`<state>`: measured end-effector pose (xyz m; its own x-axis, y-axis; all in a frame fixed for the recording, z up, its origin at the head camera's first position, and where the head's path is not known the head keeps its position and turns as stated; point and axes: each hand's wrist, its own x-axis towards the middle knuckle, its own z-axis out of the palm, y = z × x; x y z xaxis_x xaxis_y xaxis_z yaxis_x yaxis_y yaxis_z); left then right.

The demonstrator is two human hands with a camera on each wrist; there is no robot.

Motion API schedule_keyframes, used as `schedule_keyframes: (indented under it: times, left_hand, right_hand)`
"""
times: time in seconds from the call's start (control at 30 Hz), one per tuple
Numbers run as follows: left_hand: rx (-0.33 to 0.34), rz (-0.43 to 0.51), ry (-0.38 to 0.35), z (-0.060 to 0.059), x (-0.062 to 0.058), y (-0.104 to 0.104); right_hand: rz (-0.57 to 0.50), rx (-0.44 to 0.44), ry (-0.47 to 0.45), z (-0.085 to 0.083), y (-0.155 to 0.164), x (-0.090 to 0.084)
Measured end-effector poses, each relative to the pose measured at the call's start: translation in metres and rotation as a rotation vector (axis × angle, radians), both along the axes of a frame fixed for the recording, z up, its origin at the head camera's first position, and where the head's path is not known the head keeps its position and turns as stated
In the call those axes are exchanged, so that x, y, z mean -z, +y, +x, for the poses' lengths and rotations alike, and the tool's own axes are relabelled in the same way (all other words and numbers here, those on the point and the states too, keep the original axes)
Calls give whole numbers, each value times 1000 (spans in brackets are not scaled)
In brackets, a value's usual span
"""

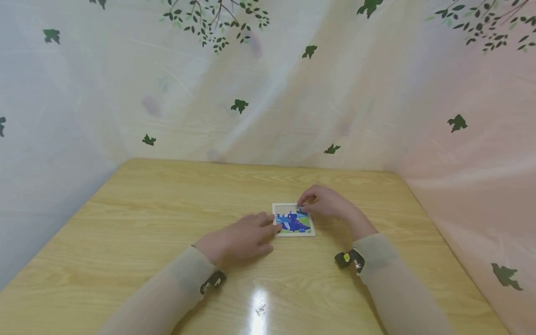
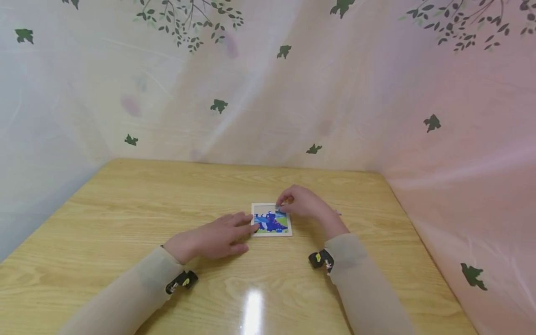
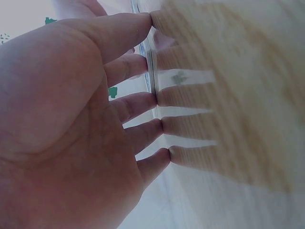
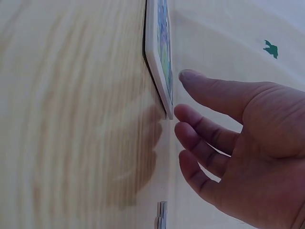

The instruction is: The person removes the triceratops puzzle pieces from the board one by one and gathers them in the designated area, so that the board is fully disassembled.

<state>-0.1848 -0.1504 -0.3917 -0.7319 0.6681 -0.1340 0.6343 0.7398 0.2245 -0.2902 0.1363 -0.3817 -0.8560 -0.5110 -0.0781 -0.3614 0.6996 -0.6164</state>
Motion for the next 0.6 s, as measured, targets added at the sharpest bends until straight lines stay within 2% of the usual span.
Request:
schedule_keyframes:
  times: [0.33, 0.6]
  left_hand:
    - [-11, 8, -16, 1, -2, 0]
    - [7, 17, -10, -1, -3, 1]
  right_hand:
    - [37, -13, -5, 3, -3, 2]
    - [64, -34, 9, 1, -4, 3]
